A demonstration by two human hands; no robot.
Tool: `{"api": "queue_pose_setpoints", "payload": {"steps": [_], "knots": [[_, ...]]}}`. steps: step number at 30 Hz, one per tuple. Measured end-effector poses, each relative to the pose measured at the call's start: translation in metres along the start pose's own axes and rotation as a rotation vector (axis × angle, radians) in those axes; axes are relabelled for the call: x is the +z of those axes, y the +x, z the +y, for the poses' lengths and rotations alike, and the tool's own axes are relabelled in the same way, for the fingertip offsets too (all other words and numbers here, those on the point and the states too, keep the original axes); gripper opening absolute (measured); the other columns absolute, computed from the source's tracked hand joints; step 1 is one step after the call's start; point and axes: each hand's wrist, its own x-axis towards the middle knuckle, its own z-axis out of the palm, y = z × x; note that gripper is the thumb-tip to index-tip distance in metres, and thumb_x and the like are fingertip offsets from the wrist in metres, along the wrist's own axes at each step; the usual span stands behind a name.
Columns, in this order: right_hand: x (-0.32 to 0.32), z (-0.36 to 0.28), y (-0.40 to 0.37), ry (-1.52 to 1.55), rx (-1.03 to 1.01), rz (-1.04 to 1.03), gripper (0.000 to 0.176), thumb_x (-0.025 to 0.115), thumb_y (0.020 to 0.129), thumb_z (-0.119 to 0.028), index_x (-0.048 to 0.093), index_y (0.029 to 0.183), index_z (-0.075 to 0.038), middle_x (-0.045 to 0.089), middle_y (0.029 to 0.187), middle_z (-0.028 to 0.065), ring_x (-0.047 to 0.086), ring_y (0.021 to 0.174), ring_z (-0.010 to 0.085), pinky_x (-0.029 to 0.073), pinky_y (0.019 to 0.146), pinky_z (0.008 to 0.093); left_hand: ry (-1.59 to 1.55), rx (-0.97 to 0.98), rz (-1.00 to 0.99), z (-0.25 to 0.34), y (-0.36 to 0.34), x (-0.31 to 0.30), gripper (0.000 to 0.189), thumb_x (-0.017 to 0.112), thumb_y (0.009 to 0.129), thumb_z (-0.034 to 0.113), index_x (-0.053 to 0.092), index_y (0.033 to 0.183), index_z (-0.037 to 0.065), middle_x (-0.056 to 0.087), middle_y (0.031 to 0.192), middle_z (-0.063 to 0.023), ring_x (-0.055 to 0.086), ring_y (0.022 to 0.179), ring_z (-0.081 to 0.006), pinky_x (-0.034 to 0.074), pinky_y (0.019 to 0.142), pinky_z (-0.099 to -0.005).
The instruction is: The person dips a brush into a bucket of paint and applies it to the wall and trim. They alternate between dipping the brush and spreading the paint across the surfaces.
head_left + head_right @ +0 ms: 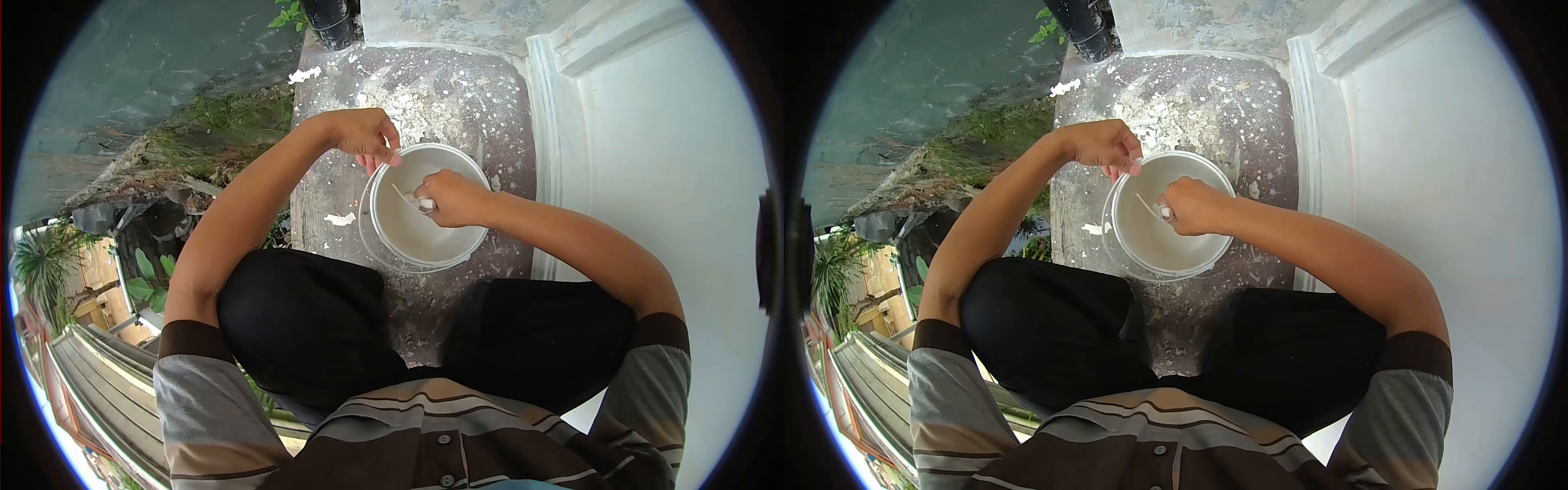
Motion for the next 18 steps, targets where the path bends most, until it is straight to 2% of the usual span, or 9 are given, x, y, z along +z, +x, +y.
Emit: {"api": "queue_pose_setpoints", "payload": {"steps": [2, 5, 8, 11, 14, 17, 18], "knots": [[-0.013, -0.004, -0.006, 0.193, 0.059, 0.043, 0.024, 0.071, 0.078, -0.013, 0.069, 0.099, -0.002, 0.068, 0.087, 0.0173, 0.067, 0.075, 0.0295, 0.053, 0.07, 0.0375, 0.006, -0.001, 0.0, -0.001, -0.001, -0.001, 0.039, 0.077, 0.08, 0.036, 0.07, 0.098, 0.003, 0.071, 0.08, -0.0088, 0.07, 0.071, -0.0168, 0.055, 0.067, -0.0299], [-0.035, -0.018, -0.016, 0.538, 0.341, 0.112, 0.024, 0.07, 0.083, -0.012, 0.068, 0.102, 0.002, 0.069, 0.088, 0.0158, 0.069, 0.077, 0.0228, 0.055, 0.067, 0.0335, -0.004, 0.005, 0.005, -0.003, -0.004, 0.001, 0.038, 0.076, 0.08, 0.036, 0.07, 0.099, 0.003, 0.071, 0.082, -0.0093, 0.07, 0.072, -0.0169, 0.055, 0.067, -0.0301], [-0.035, -0.019, -0.021, 1.009, 0.445, 0.298, 0.023, 0.065, 0.087, -0.01, 0.064, 0.104, 0.006, 0.067, 0.088, 0.0131, 0.069, 0.08, 0.0218, 0.057, 0.067, 0.0324, -0.003, 0.004, -0.003, -0.003, -0.004, 0.0, 0.034, 0.074, 0.082, 0.031, 0.071, 0.102, 0.004, 0.072, 0.083, -0.0096, 0.071, 0.075, -0.0176, 0.055, 0.069, -0.0304], [-0.026, -0.031, -0.023, 1.311, 0.509, 0.452, 0.026, 0.06, 0.09, -0.009, 0.058, 0.109, 0.009, 0.063, 0.097, 0.0168, 0.068, 0.083, 0.0272, 0.059, 0.073, 0.0336, -0.044, -0.015, -0.028, -0.005, -0.006, -0.004, 0.031, 0.073, 0.082, 0.027, 0.071, 0.101, 0.003, 0.072, 0.084, -0.0095, 0.071, 0.077, -0.0184, 0.056, 0.07, -0.03], [-0.013, -0.045, -0.022, 1.551, 0.581, 0.515, 0.027, 0.057, 0.092, -0.01, 0.054, 0.112, 0.009, 0.06, 0.105, 0.0199, 0.068, 0.089, 0.0304, 0.058, 0.077, 0.0341, -0.119, -0.016, -0.047, -0.012, -0.005, -0.005, 0.026, 0.074, 0.081, 0.022, 0.072, 0.099, 0.002, 0.072, 0.084, -0.0097, 0.071, 0.076, -0.019, 0.056, 0.07, -0.0295], [-0.008, -0.055, -0.024, 1.638, 0.577, 0.548, 0.028, 0.057, 0.092, -0.011, 0.053, 0.111, 0.01, 0.059, 0.108, 0.0212, 0.067, 0.093, 0.0314, 0.057, 0.08, 0.0347, -0.135, -0.012, -0.035, -0.01, -0.005, -0.003, 0.023, 0.075, 0.08, 0.017, 0.072, 0.097, 0.001, 0.072, 0.084, -0.0107, 0.072, 0.075, -0.0195, 0.057, 0.071, -0.0298], [-0.009, -0.057, -0.025, 1.674, 0.583, 0.561, 0.029, 0.057, 0.091, -0.01, 0.053, 0.111, 0.01, 0.06, 0.105, 0.0211, 0.067, 0.089, 0.0312, 0.058, 0.078, 0.0349, -0.145, -0.014, -0.032, -0.01, -0.005, -0.002, 0.023, 0.075, 0.079, 0.015, 0.072, 0.096, 0.0, 0.072, 0.084, -0.011, 0.072, 0.075, -0.0197, 0.057, 0.071, -0.0301]]}}
